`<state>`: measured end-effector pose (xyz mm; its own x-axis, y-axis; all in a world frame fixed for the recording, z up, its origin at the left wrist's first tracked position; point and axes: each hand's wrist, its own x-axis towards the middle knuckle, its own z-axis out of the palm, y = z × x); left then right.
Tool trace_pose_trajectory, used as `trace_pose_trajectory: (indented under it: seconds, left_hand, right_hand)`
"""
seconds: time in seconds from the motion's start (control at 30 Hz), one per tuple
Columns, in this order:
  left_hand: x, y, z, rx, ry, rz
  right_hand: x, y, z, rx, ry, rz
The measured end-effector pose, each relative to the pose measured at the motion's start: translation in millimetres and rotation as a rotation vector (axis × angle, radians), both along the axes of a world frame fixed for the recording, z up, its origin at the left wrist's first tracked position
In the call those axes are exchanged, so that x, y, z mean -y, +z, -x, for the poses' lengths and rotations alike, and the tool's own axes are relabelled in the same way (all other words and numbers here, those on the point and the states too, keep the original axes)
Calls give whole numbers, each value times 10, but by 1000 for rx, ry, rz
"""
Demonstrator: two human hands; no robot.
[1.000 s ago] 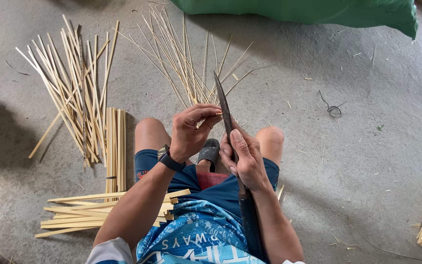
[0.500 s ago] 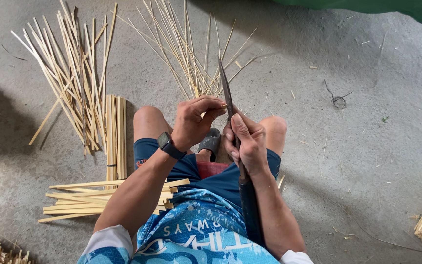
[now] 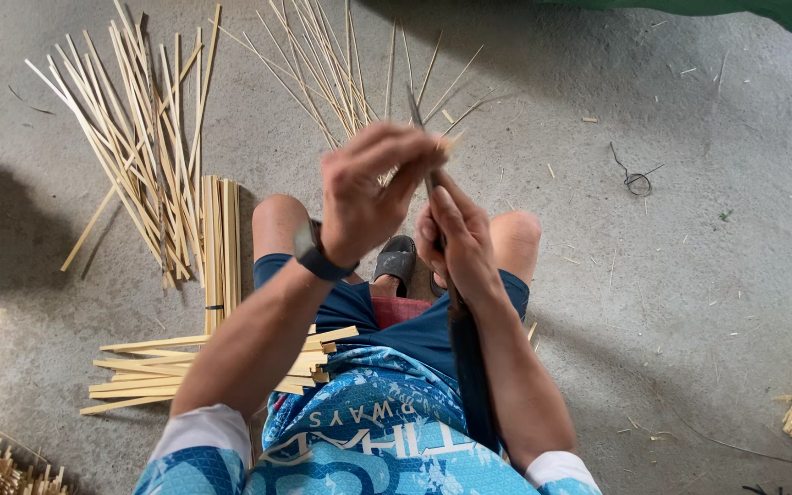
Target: The person sits cross-legged and uses a knife to sharpen the ends of thin bamboo sticks. They pick up each stick, hold it against the blade, and scrape the tip to form a point, then place the finished stick into a pile on the floor.
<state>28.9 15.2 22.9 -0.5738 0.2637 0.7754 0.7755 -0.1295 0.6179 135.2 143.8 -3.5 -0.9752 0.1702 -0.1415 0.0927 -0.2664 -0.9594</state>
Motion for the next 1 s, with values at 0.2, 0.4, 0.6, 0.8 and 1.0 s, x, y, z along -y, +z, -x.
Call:
trace_pose_trajectory:
  seconds: [0.2,0.4,0.6,0.8,1.0]
  left_hand:
    - [-62,812,559,-76,21,-146]
    - [125,374,235,65,-36,318]
    - [198,462,571,-70,104,51]
    - [496,389,832,16,145,186]
    - [373,-485,247,362,93,228]
  right_hand:
    - [103,-191,245,52,46,143]
    - [27,-276,191,4,33,177]
    - [134,-761,254,140,116,80]
    - [235,-896,207,239,78,176]
    - [155,-759,258,123,72,-18]
